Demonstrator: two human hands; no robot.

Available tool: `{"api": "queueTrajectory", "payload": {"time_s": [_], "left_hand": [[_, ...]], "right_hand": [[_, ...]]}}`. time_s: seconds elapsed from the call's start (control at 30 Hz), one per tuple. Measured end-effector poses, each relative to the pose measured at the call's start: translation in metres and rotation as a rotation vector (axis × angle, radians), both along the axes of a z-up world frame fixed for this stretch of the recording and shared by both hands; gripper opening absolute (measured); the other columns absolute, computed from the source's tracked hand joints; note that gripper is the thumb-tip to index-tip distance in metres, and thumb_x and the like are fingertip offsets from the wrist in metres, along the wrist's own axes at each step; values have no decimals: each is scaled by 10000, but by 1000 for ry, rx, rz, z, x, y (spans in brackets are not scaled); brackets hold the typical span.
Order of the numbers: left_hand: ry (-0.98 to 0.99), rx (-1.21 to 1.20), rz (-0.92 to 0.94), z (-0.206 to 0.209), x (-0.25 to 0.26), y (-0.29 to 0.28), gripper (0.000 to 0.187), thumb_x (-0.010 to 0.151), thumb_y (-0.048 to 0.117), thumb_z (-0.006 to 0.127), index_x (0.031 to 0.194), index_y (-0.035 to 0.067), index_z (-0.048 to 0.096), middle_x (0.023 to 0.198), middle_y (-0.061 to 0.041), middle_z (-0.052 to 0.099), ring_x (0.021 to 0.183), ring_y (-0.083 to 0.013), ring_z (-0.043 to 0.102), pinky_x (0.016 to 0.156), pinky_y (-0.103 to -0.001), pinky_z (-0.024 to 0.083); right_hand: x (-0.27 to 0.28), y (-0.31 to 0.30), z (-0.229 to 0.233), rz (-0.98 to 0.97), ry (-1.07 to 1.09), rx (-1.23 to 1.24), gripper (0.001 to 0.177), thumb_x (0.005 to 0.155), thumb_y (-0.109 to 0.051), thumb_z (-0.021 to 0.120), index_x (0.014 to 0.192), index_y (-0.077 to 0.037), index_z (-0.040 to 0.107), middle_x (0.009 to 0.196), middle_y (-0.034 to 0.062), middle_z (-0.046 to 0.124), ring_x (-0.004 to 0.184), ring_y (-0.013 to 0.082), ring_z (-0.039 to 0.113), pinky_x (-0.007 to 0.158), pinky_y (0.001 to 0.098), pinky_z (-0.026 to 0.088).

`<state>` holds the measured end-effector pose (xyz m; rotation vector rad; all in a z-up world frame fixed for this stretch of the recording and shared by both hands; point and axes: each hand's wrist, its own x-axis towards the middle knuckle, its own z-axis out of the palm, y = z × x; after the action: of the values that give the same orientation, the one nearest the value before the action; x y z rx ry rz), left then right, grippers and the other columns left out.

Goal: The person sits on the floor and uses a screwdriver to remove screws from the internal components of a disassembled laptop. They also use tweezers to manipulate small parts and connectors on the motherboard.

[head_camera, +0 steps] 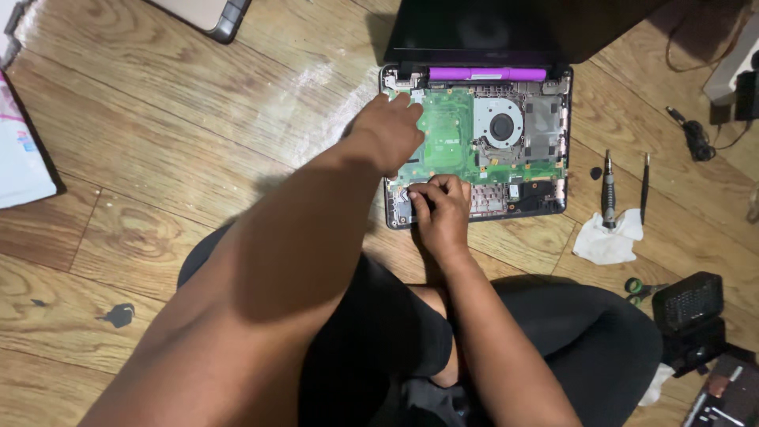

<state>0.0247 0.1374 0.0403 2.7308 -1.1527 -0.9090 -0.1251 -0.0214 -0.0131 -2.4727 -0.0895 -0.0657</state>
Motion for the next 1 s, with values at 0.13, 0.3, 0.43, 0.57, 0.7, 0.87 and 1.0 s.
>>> {"api": "queueTrajectory", "payload": {"time_s": [0.13,0.3,0.43,0.57,0.7,0.87,1.0], "left_hand": [[6,28,-18,1,1,0,602,681,336,930,1233,196,732,1405,-51,529,1397,-282,402,1080,-436,402],[14,48,-7,0,2,-4,637,675,331,938,1256,202,712,1414,-49,511,1406,-286,376,1082,-442,393],[34,35,9,2,2,-2,624,675,327,939,1245,203,717,1422,-41,504,1406,-283,372,1090,-438,386],[36,40,3,-1,3,-2,612,674,339,935,1232,198,727,1422,-43,507,1412,-274,372,1091,-432,389],[-33,76,10,-16,-5,-4,467,760,262,860,1207,201,740,1430,-44,514,1389,-273,414,1055,-417,419],[9,91,186,2,-25,-6,349,871,231,756,1218,241,728,1352,-62,606,1290,-277,547,1004,-447,473],[56,42,405,60,-55,7,416,834,360,795,1224,242,711,1275,-62,666,1218,-279,614,987,-445,502]], "right_hand": [[0,1,0,3,8,-3,122,863,-106,812,980,-129,785,1012,64,594,1024,292,523,938,408,443],[-1,4,-2,-21,23,-30,95,877,-118,805,966,-140,780,1018,55,585,1032,289,518,951,412,424],[0,4,-3,-12,29,-32,98,879,-125,797,974,-136,775,1030,61,582,1051,297,514,949,422,422],[0,3,-1,-12,26,-31,99,872,-125,798,969,-124,778,1011,70,575,1050,307,515,949,423,426],[-2,-5,0,12,-2,63,136,889,-86,767,1023,-100,788,1014,91,620,1021,309,550,941,411,454],[-8,-22,5,22,-74,182,108,917,-82,750,1019,-61,775,1020,108,721,1020,311,628,928,408,498],[-23,-29,16,-62,-15,269,133,894,-105,761,1010,-44,781,974,125,729,930,302,672,809,380,545]]}}
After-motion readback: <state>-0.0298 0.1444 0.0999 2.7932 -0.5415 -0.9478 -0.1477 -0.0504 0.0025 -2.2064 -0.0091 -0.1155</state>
